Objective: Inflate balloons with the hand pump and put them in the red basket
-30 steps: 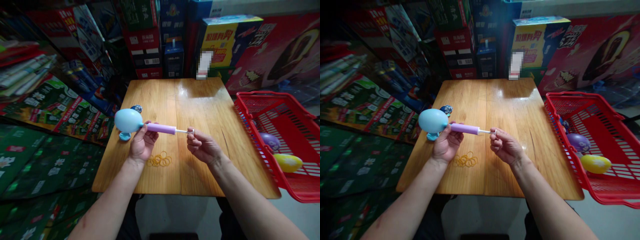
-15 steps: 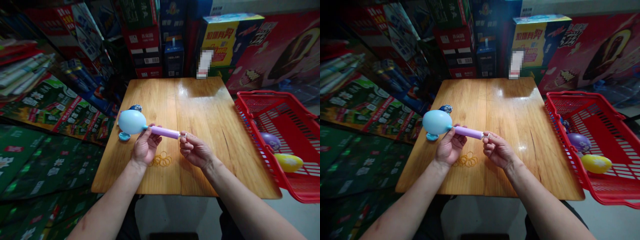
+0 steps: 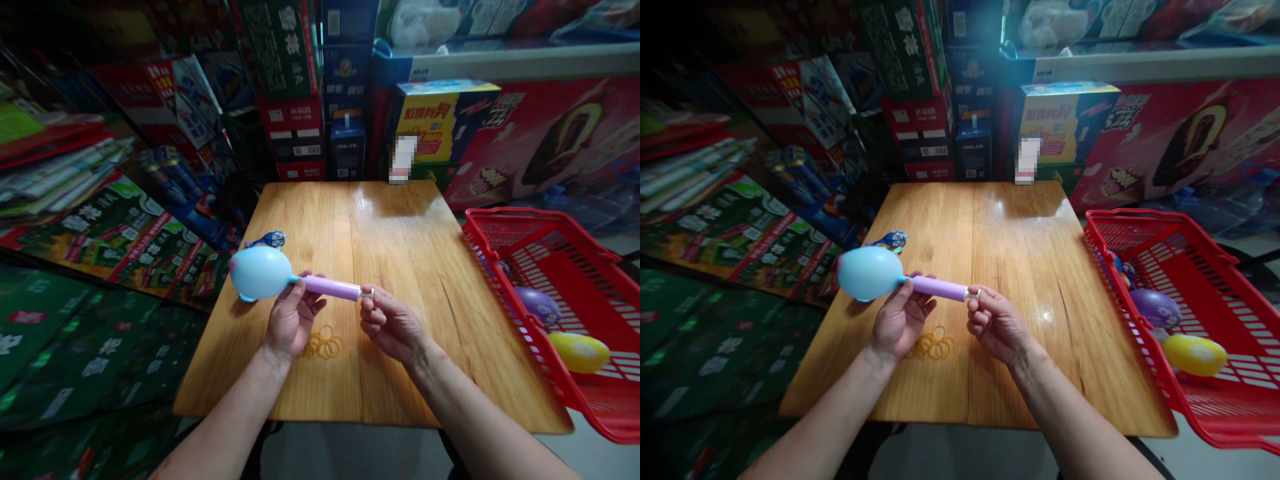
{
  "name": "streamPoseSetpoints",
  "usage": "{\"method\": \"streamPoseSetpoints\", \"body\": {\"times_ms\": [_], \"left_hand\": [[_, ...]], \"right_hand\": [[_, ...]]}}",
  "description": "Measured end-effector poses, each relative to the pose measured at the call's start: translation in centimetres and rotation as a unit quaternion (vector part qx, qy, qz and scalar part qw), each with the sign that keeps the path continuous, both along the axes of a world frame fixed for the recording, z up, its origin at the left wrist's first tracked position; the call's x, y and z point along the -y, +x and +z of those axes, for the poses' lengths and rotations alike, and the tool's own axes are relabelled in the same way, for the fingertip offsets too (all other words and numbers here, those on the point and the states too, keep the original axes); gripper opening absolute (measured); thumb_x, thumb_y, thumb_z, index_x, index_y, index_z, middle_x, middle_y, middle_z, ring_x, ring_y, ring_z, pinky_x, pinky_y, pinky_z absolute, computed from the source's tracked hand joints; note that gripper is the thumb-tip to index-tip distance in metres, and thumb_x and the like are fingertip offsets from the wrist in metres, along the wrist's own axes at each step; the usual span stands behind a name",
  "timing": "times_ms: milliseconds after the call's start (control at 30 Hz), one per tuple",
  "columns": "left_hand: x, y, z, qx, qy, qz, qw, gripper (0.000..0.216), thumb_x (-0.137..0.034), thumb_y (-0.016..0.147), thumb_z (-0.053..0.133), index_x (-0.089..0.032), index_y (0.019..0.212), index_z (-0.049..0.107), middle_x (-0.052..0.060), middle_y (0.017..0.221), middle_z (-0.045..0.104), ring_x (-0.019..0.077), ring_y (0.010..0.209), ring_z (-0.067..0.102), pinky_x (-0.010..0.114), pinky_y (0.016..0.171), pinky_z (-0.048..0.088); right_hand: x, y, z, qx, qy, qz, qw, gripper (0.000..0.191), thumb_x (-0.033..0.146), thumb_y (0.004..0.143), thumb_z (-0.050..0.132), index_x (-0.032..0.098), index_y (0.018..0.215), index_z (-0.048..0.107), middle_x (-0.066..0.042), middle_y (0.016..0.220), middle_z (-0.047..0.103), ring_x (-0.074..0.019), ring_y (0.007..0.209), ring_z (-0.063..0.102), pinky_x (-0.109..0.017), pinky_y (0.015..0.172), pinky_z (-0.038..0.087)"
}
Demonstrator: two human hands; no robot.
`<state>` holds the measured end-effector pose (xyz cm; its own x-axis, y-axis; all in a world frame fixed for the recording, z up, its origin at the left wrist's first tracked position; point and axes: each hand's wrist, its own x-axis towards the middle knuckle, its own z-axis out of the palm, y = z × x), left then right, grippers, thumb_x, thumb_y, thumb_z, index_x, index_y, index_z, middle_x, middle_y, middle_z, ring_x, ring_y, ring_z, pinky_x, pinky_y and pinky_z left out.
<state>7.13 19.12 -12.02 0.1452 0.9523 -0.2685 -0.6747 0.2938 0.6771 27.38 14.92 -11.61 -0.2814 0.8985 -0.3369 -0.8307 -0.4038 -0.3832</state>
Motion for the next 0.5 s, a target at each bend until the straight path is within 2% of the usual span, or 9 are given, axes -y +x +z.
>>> {"method": "streamPoseSetpoints", "body": {"times_ms": [167,267,367,500], "left_hand": [[-1.1,-0.8,0.8,0.003,0.000,0.001,1.000,0.025,-0.031,0.087,0.078,-0.018,0.109,0.074,0.012,0.111,0.078,0.0190,0.092,0.075,0.027,0.074,0.061],[-2.2,-1.8,1.5,0.010,0.007,0.033,0.999,0.025,-0.030,0.087,0.078,-0.018,0.108,0.074,0.012,0.108,0.079,0.0189,0.091,0.075,0.027,0.074,0.061],[-2.2,-2.0,1.6,0.014,0.016,0.066,0.998,0.026,-0.030,0.087,0.078,-0.020,0.111,0.073,0.011,0.109,0.079,0.0186,0.092,0.075,0.027,0.073,0.062],[-0.9,-0.8,0.7,0.017,-0.009,0.013,1.000,0.026,-0.029,0.087,0.078,-0.020,0.111,0.074,0.011,0.113,0.078,0.0204,0.094,0.075,0.029,0.073,0.062]], "right_hand": [[-0.2,1.1,0.7,0.004,0.010,0.009,1.000,0.024,0.020,0.081,0.084,0.015,0.100,0.070,0.001,0.072,0.069,-0.0039,0.049,0.047,-0.015,0.047,0.042],[-0.5,2.7,1.2,0.002,0.015,-0.005,1.000,0.020,0.018,0.082,0.082,0.015,0.097,0.070,0.001,0.071,0.068,-0.0036,0.048,0.046,-0.015,0.047,0.042],[-0.5,2.9,1.1,-0.005,0.016,-0.023,1.000,0.020,0.017,0.081,0.083,0.015,0.097,0.070,0.002,0.071,0.068,-0.0024,0.048,0.045,-0.013,0.047,0.040],[0.0,1.0,0.4,0.007,0.010,-0.005,1.000,0.026,0.023,0.080,0.086,0.016,0.099,0.070,0.001,0.072,0.069,-0.0029,0.048,0.045,-0.015,0.047,0.040]]}}
